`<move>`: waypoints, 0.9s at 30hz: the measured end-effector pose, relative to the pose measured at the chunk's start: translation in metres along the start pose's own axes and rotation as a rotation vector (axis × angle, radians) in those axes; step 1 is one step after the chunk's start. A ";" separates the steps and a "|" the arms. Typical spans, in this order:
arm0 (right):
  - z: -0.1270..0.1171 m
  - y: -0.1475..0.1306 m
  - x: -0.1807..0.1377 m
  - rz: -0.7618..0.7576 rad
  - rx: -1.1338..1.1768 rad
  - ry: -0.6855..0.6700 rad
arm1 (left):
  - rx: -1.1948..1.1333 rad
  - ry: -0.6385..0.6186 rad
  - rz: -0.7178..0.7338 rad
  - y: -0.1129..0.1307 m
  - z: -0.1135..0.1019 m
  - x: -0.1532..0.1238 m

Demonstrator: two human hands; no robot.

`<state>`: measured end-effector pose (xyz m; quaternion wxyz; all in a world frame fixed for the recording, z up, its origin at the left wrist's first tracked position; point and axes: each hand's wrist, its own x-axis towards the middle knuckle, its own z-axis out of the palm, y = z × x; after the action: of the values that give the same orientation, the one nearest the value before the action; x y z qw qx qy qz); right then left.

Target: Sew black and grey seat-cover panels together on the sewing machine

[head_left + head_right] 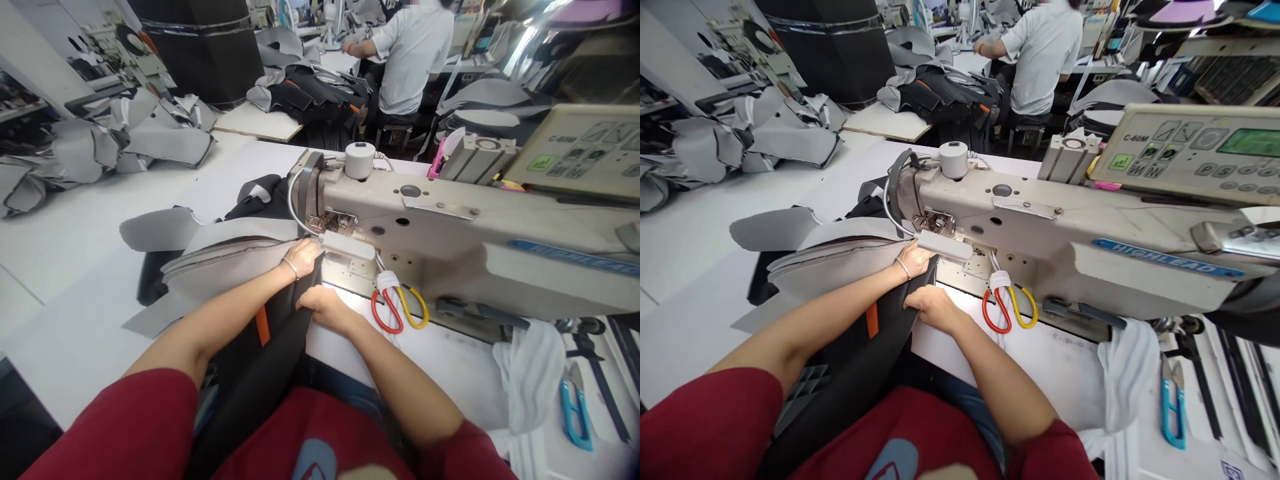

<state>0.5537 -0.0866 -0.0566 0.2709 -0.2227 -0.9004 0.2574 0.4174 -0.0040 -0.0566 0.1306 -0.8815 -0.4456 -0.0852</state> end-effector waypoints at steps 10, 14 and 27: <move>-0.004 0.003 0.000 0.003 0.036 -0.002 | 0.005 -0.275 0.005 0.015 -0.020 -0.017; -0.007 0.002 0.000 0.007 0.057 -0.026 | 0.000 -0.286 -0.047 0.019 -0.012 -0.016; 0.000 0.021 0.000 -0.036 0.100 0.125 | -0.035 -0.206 -0.046 0.022 0.002 0.001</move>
<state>0.5591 -0.0702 -0.0691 0.3421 -0.2085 -0.8716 0.2825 0.4355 -0.0151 -0.0618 0.0666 -0.8774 -0.4750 -0.0051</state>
